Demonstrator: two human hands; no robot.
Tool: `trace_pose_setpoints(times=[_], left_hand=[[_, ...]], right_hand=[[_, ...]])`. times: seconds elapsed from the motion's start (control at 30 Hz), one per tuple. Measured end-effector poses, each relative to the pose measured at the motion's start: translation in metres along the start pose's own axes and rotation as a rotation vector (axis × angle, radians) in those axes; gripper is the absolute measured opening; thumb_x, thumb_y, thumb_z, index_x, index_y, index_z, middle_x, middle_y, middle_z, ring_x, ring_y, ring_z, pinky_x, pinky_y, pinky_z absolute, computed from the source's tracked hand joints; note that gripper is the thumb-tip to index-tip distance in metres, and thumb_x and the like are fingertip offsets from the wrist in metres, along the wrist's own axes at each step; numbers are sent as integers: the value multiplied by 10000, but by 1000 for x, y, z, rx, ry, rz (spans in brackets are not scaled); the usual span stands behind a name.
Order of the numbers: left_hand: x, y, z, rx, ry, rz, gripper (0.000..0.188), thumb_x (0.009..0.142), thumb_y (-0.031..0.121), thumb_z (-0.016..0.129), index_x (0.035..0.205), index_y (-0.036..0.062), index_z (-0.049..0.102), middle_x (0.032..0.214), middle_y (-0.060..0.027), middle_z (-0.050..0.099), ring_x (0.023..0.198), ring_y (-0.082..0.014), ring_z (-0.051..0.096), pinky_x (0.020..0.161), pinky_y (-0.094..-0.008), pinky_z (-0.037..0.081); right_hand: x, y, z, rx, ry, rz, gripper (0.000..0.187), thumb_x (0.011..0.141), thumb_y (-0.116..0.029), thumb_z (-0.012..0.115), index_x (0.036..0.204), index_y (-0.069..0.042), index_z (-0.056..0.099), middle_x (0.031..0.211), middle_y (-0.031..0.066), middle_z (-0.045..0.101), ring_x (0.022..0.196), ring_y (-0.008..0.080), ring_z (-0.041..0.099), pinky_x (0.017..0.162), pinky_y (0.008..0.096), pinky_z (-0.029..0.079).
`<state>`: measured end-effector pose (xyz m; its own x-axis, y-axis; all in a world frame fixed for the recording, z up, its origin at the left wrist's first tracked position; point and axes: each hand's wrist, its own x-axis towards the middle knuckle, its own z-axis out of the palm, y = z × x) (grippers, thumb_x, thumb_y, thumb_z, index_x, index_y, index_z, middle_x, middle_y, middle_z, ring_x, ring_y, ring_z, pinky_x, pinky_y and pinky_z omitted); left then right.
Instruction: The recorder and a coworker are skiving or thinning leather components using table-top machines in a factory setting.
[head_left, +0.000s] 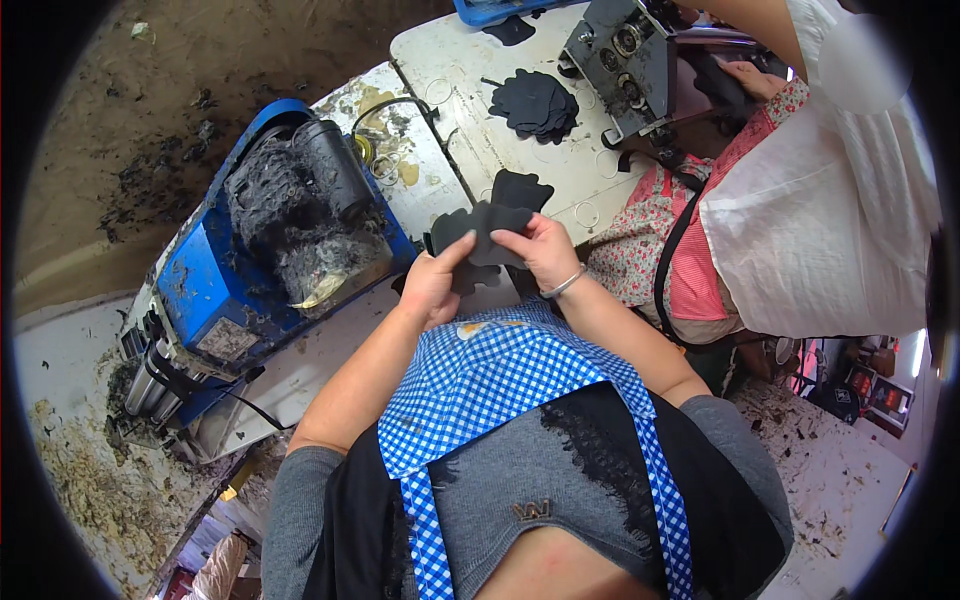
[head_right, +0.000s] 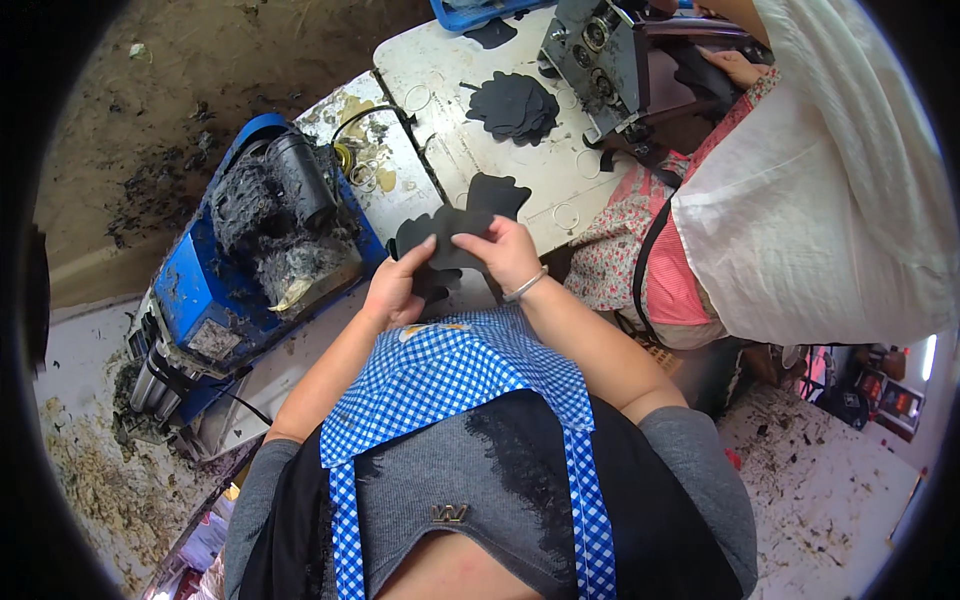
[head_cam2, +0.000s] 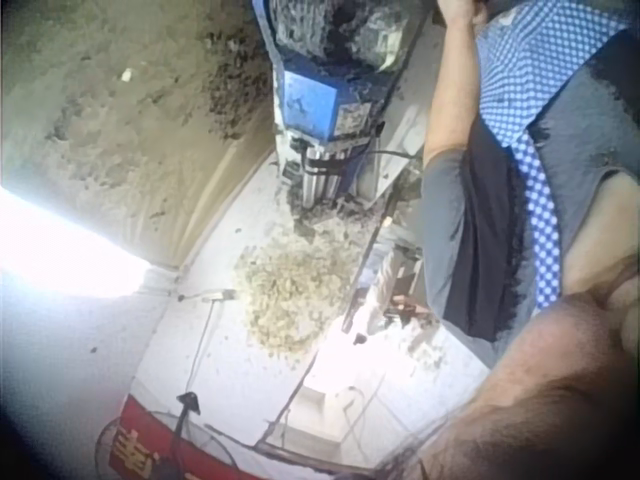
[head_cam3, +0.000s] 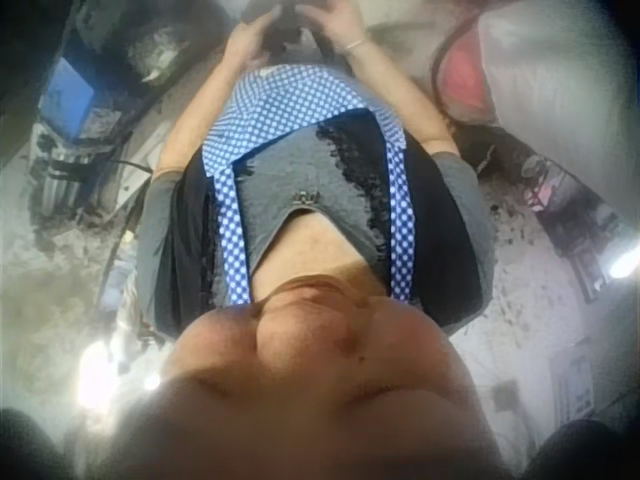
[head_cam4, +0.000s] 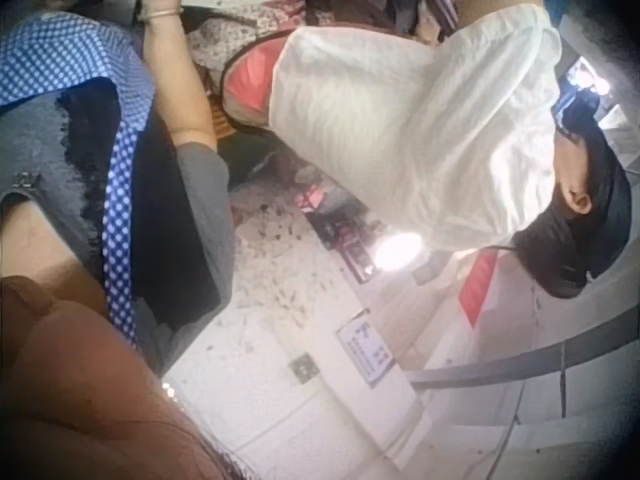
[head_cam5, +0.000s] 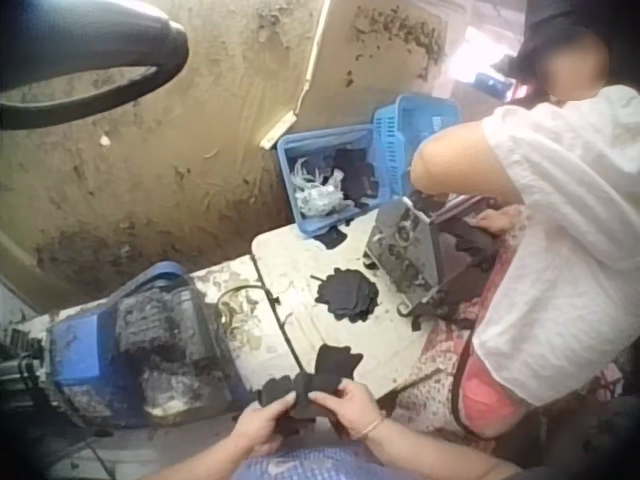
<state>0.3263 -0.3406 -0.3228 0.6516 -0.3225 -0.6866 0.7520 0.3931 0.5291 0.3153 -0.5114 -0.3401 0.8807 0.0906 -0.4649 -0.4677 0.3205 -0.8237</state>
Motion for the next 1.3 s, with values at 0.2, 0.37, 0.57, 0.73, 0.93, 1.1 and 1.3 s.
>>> trace_pose_setpoints(times=[0.2, 0.37, 0.57, 0.73, 0.93, 1.1, 1.3], left_hand=[[-1, 2, -6, 67, 11, 162, 275, 839, 68, 619, 1092, -21, 557, 1018, -115, 624, 889, -211, 626, 783, -352, 519], [-1, -4, 0, -34, -3, 154, 275, 825, 46, 629, 1080, -30, 560, 1019, -117, 626, 885, -217, 630, 791, -352, 519], [2, 0, -13, -33, 17, 186, 300, 775, 7, 670, 1061, -8, 581, 983, -117, 632, 855, -220, 631, 743, -333, 535], [-4, 0, 6, 88, 12, 182, 307, 772, 14, 679, 1062, -7, 581, 982, -117, 634, 854, -209, 632, 744, -333, 530], [-5, 9, -6, -48, 41, 126, 286, 767, 9, 681, 1037, 4, 588, 968, -111, 636, 838, -204, 631, 743, -330, 525], [5, -9, -9, 22, -46, 108, 284, 790, 27, 666, 1056, -6, 570, 990, -103, 631, 836, -181, 631, 724, -301, 530], [2, -8, -9, 2, -32, 281, 287, 816, 63, 652, 1080, -7, 567, 973, -99, 635, 829, -180, 631, 707, -304, 533]], right_hand=[[-19, -26, -10, 123, -213, 97, 219, 802, 7, 637, 1017, 19, 600, 895, 55, 651, 799, 109, 613, 703, 225, 490], [-8, -1, -4, -41, -3, 115, 315, 775, 32, 652, 1074, 30, 552, 961, 100, 635, 790, 138, 621, 685, 248, 509], [-15, -27, -13, 228, -124, 35, 583, 757, 102, 623, 1266, 20, 350, 981, 158, 626, 861, 203, 633, 778, 289, 526], [-5, -7, -9, -71, -76, 258, 330, 768, 11, 665, 1081, 24, 558, 986, 101, 636, 871, 148, 617, 752, 249, 503], [-23, -39, -20, 263, -240, 104, 323, 813, -11, 622, 1123, 33, 545, 1049, 76, 619, 941, 136, 594, 875, 267, 455], [-13, -7, -3, -25, -138, 109, 299, 767, -23, 686, 1039, 30, 574, 976, 82, 628, 831, 128, 604, 766, 259, 488], [-8, -8, 6, 200, -89, 120, 224, 758, 5, 680, 963, 23, 591, 929, 86, 643, 813, 142, 614, 734, 277, 507]])
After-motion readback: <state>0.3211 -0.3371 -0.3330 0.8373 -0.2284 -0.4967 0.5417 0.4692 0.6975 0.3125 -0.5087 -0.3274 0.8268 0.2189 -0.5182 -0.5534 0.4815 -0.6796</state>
